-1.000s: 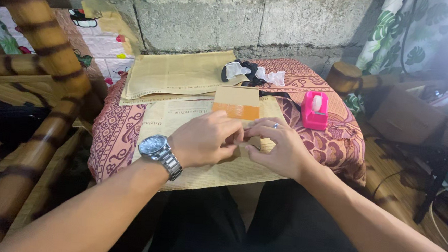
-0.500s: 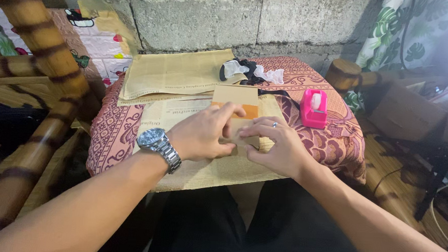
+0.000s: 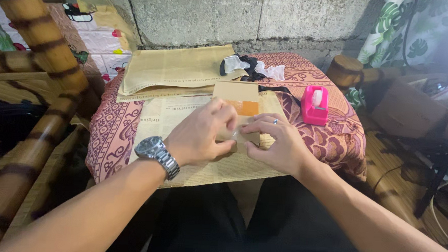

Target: The person places a smartphone into a small cardboard box, closes the lid, and secures it with clear tape from a pink dispenser. They then wrap the box in brown paper and tape the paper around the box to complete the package.

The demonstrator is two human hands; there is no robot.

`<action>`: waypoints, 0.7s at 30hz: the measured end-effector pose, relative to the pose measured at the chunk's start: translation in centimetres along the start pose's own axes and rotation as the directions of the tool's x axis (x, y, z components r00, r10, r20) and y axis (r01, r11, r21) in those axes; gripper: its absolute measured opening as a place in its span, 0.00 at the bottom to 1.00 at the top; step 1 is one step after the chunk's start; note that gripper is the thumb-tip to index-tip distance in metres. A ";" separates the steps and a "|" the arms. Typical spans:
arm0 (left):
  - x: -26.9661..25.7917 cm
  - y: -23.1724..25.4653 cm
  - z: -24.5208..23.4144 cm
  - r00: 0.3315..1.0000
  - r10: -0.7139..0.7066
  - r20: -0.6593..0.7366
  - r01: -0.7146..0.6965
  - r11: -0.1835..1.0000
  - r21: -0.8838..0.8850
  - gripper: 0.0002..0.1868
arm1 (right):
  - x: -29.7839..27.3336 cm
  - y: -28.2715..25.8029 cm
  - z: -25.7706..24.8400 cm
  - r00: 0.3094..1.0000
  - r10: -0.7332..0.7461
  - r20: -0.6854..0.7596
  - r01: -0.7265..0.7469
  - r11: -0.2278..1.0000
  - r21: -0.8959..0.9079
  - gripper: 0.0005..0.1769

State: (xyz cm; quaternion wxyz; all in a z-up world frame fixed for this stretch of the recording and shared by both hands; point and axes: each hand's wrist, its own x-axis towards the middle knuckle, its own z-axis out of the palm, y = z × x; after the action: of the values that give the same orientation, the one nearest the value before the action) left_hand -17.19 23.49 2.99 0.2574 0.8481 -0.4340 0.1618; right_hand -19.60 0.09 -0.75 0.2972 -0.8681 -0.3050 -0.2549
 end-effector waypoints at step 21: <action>-2.9 1.3 3.4 0.953 0.023 -0.301 0.067 0.956 0.285 0.14 | -0.3 -0.2 0.4 0.998 -0.021 -0.057 0.023 0.999 0.033 0.16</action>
State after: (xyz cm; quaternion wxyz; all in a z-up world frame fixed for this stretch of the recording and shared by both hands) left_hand -19.68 22.78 -0.87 0.1943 0.8469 -0.3515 0.3486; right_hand -19.84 0.43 -1.14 0.3173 -0.8522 -0.3101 -0.2774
